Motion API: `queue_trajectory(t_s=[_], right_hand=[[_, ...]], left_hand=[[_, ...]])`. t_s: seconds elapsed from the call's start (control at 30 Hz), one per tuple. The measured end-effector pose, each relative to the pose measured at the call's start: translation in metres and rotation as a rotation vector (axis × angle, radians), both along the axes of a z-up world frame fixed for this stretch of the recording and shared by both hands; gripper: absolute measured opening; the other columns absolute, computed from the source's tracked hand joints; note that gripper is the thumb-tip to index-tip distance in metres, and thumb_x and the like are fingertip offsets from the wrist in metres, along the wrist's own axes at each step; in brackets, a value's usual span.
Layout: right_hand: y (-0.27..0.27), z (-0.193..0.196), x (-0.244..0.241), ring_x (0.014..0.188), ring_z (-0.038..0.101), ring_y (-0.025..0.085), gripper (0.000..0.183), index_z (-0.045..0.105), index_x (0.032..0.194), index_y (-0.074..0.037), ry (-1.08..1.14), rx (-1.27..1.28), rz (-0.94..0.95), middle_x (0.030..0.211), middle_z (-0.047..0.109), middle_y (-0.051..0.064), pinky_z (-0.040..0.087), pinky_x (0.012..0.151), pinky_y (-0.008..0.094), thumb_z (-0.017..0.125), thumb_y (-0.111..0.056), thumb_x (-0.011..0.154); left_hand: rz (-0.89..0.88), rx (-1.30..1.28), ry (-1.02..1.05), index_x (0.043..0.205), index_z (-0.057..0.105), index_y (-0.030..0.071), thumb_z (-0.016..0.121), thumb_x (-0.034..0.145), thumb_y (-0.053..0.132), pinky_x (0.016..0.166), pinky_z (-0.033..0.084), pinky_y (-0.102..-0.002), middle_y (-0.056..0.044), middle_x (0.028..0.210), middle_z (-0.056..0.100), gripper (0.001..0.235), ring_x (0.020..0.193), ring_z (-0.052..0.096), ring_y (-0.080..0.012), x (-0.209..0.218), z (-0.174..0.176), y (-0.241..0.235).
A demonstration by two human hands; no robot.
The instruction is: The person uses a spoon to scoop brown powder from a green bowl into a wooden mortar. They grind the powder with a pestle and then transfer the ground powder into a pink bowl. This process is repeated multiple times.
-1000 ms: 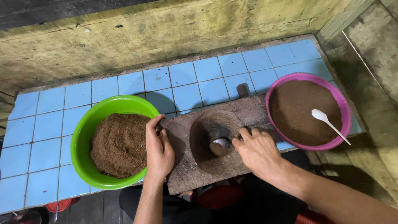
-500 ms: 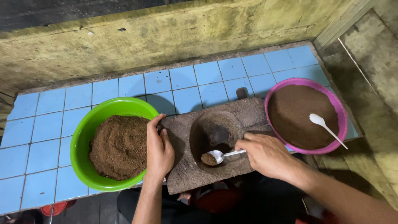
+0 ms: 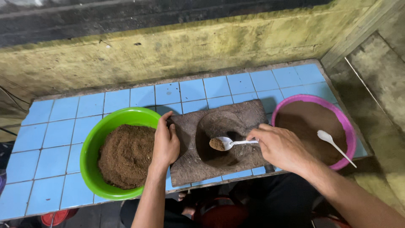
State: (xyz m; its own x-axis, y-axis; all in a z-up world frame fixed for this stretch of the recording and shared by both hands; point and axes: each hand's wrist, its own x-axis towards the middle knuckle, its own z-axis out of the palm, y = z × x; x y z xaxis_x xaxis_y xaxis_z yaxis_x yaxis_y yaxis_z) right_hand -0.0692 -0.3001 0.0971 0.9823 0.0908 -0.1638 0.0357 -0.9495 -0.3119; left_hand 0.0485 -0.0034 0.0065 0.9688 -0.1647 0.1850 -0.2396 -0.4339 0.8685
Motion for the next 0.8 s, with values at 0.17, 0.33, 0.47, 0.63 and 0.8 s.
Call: queue_trajectory(t_s=[0.17,0.33,0.47,0.63,0.8], right_hand=[[0.001,0.002,0.003,0.089,0.072,0.036,0.027,0.073,0.108,-0.019,-0.006,0.007,0.002,0.089,0.067,0.010,0.058,0.079,0.046,0.052,-0.011,0.094],[0.001,0.008,0.010,0.089,0.073,0.034,0.032,0.073,0.113,-0.021,0.026,0.004,-0.008,0.090,0.067,0.008,0.059,0.079,0.044,0.049,-0.011,0.096],[0.002,0.020,0.013,0.087,0.074,0.030,0.036,0.075,0.115,-0.022,0.032,0.017,-0.025,0.091,0.069,0.005,0.059,0.079,0.040,0.049,-0.008,0.095],[-0.001,0.020,0.017,0.093,0.072,0.037,0.032,0.073,0.115,-0.022,0.002,-0.024,-0.008,0.094,0.068,0.009,0.058,0.081,0.046,0.050,-0.012,0.095],[-0.001,0.036,0.019,0.098,0.074,0.021,0.040,0.067,0.121,-0.034,0.114,-0.069,-0.089,0.124,0.068,-0.010,0.056,0.087,0.045,0.042,-0.013,0.098]], left_hand=[[0.042,0.008,0.051,0.146,0.047,0.002,0.050,0.105,0.009,0.106,0.049,-0.060,-0.028,0.135,0.060,0.042,0.128,0.057,-0.0513,0.004,0.005,-0.003],[0.257,0.020,-0.118,0.102,0.073,-0.003,0.055,0.107,0.009,0.110,0.047,-0.062,-0.023,0.131,0.068,0.022,0.126,0.062,-0.0446,-0.014,0.027,-0.006],[0.218,-0.239,-0.296,0.112,0.065,0.006,0.038,0.107,0.001,0.109,0.047,-0.053,-0.015,0.105,0.062,0.028,0.130,0.058,-0.0361,-0.015,0.013,0.001],[0.247,-0.619,-0.044,0.152,0.030,-0.005,0.037,0.106,0.005,0.123,0.030,-0.059,-0.027,0.156,0.040,0.048,0.151,0.034,-0.0434,-0.038,0.034,-0.016],[0.308,-1.471,0.096,0.135,0.055,0.002,0.038,0.103,0.038,0.109,0.045,-0.046,-0.022,0.138,0.062,0.051,0.130,0.059,-0.0365,-0.054,0.029,-0.050]])
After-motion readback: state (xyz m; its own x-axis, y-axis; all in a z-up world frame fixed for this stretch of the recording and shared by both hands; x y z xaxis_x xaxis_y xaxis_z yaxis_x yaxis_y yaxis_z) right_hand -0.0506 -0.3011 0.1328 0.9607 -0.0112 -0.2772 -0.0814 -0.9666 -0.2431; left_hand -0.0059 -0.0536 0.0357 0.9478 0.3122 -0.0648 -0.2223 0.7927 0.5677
